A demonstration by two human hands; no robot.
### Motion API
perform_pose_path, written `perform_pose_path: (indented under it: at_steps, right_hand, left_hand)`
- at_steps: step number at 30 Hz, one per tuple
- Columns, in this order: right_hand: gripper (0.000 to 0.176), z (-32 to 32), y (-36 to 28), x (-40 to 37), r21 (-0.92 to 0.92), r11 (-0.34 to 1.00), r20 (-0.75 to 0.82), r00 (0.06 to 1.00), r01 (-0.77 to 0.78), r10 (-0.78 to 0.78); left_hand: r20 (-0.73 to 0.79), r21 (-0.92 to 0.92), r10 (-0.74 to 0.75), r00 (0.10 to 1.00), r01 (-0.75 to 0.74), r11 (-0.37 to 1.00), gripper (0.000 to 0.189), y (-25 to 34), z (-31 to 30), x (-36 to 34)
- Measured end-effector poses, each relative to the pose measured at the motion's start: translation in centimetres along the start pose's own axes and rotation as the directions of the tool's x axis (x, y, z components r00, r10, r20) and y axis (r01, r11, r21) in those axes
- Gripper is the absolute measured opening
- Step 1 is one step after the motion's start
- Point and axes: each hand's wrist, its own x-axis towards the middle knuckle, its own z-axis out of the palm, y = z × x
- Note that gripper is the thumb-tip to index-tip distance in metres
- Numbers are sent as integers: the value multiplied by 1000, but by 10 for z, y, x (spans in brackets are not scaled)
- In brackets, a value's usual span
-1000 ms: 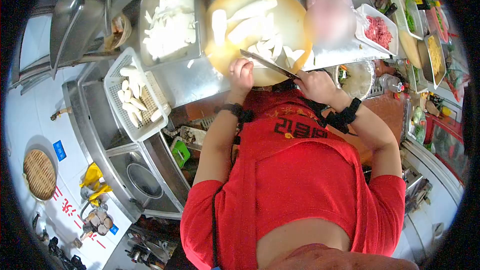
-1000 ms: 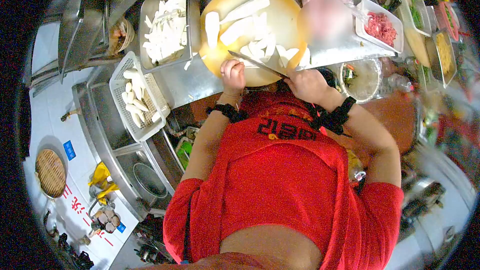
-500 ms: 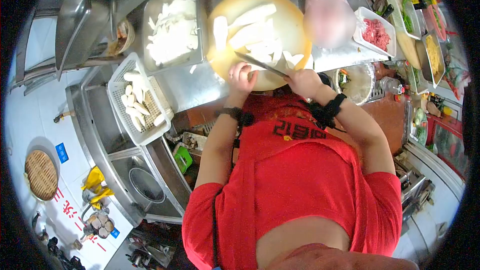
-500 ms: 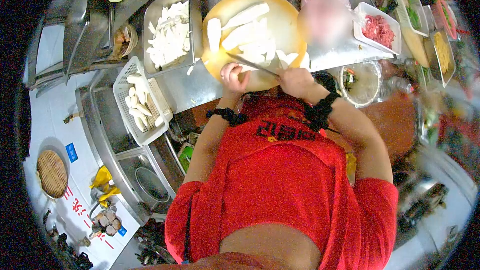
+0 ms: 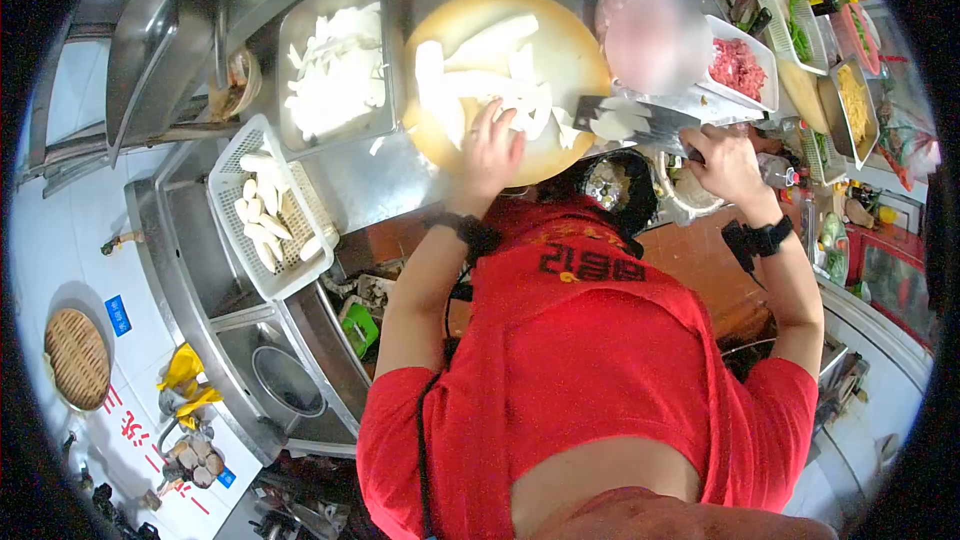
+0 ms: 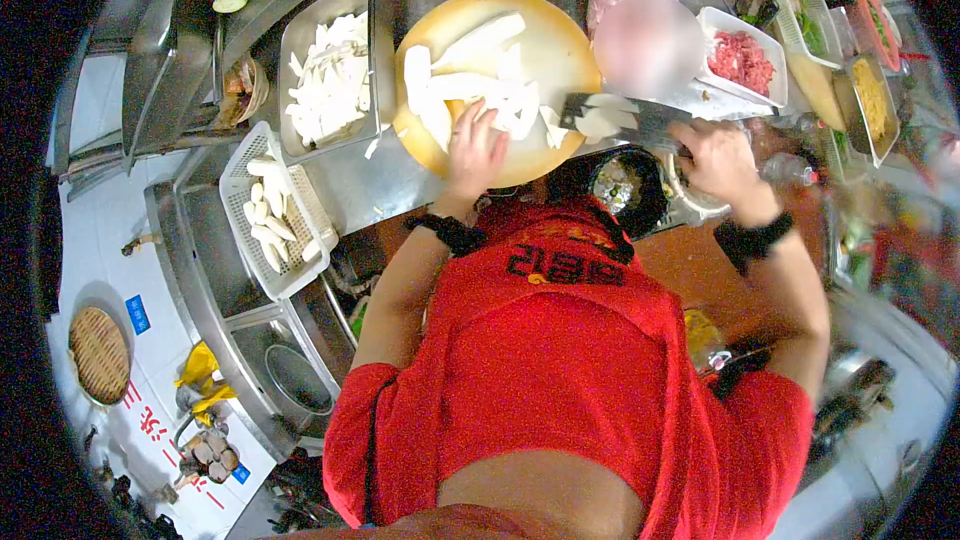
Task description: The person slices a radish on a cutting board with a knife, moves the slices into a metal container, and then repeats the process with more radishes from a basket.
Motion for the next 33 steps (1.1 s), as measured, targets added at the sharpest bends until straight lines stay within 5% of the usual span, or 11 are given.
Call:
perform_pose_path:
  at_steps: [5,14,23,27,33]
  right_hand:
    - [36,3,6,-13,-89,992,8,996,94,-93]
    - [33,36,-32,24,56,992,-41,993,111,-109]
    - [35,28,-17,7,-69,994,37,996,88,-86]
    - [34,61,-44,37,138,986,-39,995,97,-93]
    - [36,32,-56,42,176,978,-86,992,108,-94]
  left_hand:
    - [39,167,-185,982,176,970,63,10,32,13]
    - [204,164,-144,968,111,980,57,10,40,22]
    - [94,128,-156,983,143,981,49,9,47,21]
    - [147,20,-81,986,79,997,49,9,45,25]
    - [-25,-71,-115,993,113,991,49,28,15,36]
